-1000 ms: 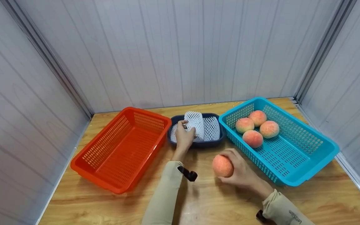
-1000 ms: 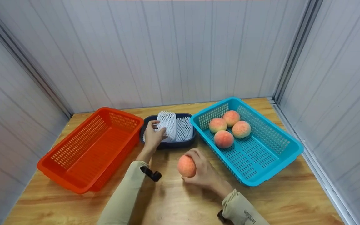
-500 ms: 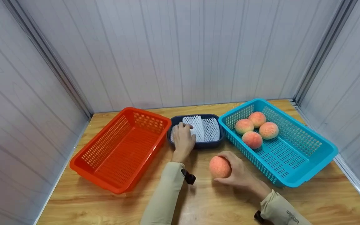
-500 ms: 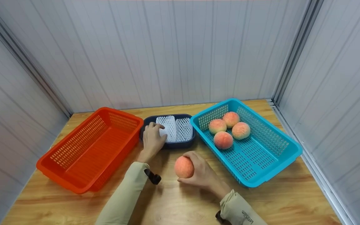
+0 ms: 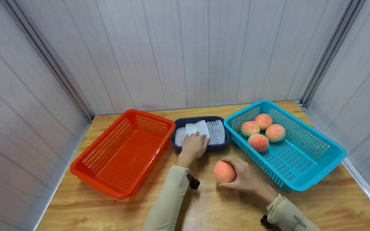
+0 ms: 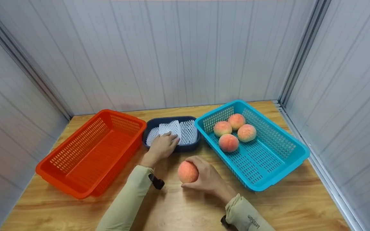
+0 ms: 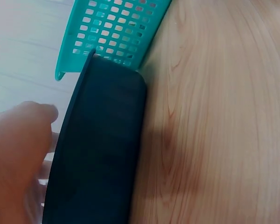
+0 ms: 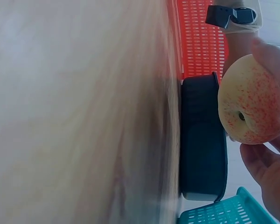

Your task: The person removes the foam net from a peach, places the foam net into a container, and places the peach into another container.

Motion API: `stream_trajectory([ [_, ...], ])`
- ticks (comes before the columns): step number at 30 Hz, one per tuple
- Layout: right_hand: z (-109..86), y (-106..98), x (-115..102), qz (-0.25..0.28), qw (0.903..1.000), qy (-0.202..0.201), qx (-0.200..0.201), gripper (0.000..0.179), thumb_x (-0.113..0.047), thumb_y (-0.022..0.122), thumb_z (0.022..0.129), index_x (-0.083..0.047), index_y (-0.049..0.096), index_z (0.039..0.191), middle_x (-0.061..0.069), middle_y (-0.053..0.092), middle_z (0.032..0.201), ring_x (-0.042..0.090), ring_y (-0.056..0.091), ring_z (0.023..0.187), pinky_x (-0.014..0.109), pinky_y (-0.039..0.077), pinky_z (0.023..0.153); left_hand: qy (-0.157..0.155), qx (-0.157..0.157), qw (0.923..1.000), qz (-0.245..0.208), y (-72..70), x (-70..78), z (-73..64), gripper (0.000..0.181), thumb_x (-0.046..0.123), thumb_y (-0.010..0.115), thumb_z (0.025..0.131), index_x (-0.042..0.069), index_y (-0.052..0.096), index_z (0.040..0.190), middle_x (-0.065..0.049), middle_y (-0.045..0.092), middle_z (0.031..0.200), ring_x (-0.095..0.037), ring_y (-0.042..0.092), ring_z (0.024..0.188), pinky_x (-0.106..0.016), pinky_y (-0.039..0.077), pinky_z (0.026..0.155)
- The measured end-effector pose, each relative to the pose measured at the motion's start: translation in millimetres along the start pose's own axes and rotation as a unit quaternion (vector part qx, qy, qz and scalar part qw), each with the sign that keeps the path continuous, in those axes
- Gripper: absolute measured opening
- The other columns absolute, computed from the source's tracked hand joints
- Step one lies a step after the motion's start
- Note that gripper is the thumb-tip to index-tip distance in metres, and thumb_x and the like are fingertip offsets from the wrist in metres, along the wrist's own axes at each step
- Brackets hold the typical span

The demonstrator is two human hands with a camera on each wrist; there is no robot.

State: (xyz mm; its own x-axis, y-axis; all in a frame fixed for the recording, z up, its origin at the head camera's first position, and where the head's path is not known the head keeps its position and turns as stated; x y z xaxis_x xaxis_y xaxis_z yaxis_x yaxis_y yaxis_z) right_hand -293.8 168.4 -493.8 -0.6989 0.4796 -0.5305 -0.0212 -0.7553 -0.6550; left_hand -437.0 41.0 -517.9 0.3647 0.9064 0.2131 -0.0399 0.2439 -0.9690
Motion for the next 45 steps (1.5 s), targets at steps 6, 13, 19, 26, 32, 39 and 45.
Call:
stream_trajectory([
  [6, -0.8, -2.2, 0.0, -0.010, 0.9999, -0.006, 0.012, 0.080, -0.026, 0.095, 0.057, -0.012, 0.056, 0.126, 0.002, 0.059, 0.122, 0.018, 0.056, 0.109, 0.043, 0.051, 0.088, -0.019, -0.078, 0.9962, 0.034, 17.6, -1.2, -4.1, 0.061, 0.057, 0.025, 0.101, 0.020, 0.055, 0.138, -0.011, 0.043, 0.148, -0.036, 0.037, 0.134, -0.061, 0.018, 0.109],
  [13, -1.1, -3.0, 0.0, -0.006, 0.9998, -0.013, 0.010, 0.080, -0.028, 0.095, 0.057, -0.012, 0.057, 0.126, 0.003, 0.059, 0.122, 0.016, 0.056, 0.110, 0.040, 0.051, 0.088, -0.016, -0.068, 0.9968, 0.039, 16.8, -0.6, -4.3, 0.064, 0.061, 0.028, 0.099, 0.019, 0.054, 0.140, -0.010, 0.045, 0.146, -0.038, 0.036, 0.135, -0.060, 0.021, 0.108],
  [19, 0.7, -8.2, -3.1, -0.016, 0.9991, -0.030, 0.026, 0.082, -0.027, 0.096, 0.055, -0.008, 0.057, 0.124, 0.004, 0.060, 0.120, 0.019, 0.056, 0.108, 0.041, 0.051, 0.087, -0.005, -0.028, 0.9991, 0.033, 10.1, 1.2, -3.3, 0.064, 0.060, 0.033, 0.098, 0.015, 0.053, 0.140, -0.011, 0.047, 0.144, -0.041, 0.030, 0.137, -0.060, 0.020, 0.109],
  [26, 1.1, -20.6, -6.7, -0.010, 0.9992, -0.012, 0.036, 0.081, -0.028, 0.096, 0.057, -0.008, 0.056, 0.125, 0.004, 0.058, 0.121, 0.015, 0.055, 0.108, 0.037, 0.051, 0.089, 0.017, 0.014, 0.9996, 0.018, 7.7, 3.2, -4.9, 0.058, 0.055, 0.041, 0.099, 0.015, 0.053, 0.139, -0.011, 0.048, 0.143, -0.042, 0.030, 0.137, -0.059, 0.021, 0.109],
  [32, 5.9, -46.9, -18.2, -0.032, 0.9975, -0.019, 0.059, 0.075, -0.025, 0.095, 0.056, -0.010, 0.058, 0.119, -0.003, 0.058, 0.118, 0.015, 0.056, 0.103, 0.037, 0.052, 0.085, 0.040, 0.061, 0.9973, 0.005, -0.4, 12.2, -11.3, 0.049, 0.048, 0.052, 0.097, 0.018, 0.055, 0.136, -0.011, 0.049, 0.140, -0.044, 0.030, 0.136, -0.061, 0.021, 0.108],
  [39, 25.8, -95.8, -26.7, -0.078, 0.9930, -0.026, 0.085, 0.069, -0.027, 0.092, 0.058, -0.008, 0.059, 0.116, 0.000, 0.060, 0.114, 0.014, 0.057, 0.098, 0.040, 0.053, 0.078, 0.115, 0.120, 0.9858, -0.025, -17.6, 45.3, -22.5, 0.035, 0.031, 0.063, 0.094, 0.018, 0.061, 0.127, -0.009, 0.054, 0.131, -0.036, 0.042, 0.129, -0.053, 0.034, 0.103],
  [45, 41.5, -133.2, -16.4, -0.081, 0.9915, 0.002, 0.102, 0.069, -0.026, 0.092, 0.061, -0.007, 0.061, 0.119, 0.002, 0.061, 0.117, 0.017, 0.058, 0.098, 0.044, 0.050, 0.078, 0.197, 0.194, 0.9597, -0.052, -25.5, 86.1, -37.6, 0.023, 0.024, 0.065, 0.092, 0.017, 0.069, 0.114, -0.003, 0.061, 0.115, -0.023, 0.055, 0.110, -0.041, 0.046, 0.089],
])
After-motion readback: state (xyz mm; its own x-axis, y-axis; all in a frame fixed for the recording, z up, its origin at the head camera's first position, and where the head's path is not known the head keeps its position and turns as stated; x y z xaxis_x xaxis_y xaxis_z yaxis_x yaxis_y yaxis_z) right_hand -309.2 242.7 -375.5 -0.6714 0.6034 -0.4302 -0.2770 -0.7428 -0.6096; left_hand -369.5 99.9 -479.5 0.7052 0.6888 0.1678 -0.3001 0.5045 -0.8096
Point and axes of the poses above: each hand's wrist, its own z-axis towards the middle knuckle, its own y-axis out of the palm, x = y × z, the point moved 10 cm from there along z, towards the middle knuckle
